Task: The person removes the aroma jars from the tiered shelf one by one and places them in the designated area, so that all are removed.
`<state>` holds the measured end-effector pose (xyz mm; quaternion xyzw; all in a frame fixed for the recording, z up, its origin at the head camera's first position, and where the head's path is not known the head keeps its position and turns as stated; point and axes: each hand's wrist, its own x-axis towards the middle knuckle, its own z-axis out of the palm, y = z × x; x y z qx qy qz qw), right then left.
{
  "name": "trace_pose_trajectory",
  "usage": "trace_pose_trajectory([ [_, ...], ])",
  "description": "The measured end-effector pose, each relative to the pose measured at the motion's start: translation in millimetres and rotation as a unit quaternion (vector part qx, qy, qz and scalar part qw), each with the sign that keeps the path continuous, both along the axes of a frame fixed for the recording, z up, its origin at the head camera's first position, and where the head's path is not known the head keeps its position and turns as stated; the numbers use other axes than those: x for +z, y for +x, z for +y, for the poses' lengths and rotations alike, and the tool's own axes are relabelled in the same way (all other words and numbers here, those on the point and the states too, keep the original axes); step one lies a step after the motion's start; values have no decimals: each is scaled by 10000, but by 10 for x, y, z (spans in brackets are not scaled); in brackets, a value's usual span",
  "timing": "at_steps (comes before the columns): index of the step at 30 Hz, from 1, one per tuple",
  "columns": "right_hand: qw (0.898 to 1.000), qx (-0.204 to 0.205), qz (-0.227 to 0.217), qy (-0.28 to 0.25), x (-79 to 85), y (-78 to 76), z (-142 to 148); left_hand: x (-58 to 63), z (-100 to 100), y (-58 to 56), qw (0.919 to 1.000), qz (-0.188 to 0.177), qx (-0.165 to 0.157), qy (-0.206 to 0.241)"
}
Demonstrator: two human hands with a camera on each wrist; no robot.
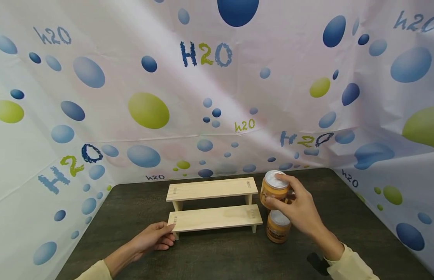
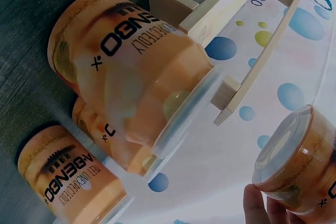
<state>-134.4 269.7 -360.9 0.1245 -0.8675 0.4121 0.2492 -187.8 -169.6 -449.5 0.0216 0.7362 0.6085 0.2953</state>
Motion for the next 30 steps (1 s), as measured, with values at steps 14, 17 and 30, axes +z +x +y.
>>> trace_pose_trajectory([
  [14,10000,-46,-7,20,19,12,13,17,1,11,10000,21,-41,-17],
  [17,10000,-57,-31,8,25,15,12,27,3,13,10000,15,-43,-11],
  [30,9999,-69,-94,-16,20,20,29,52,6,21,10000,-31,-9,-13],
])
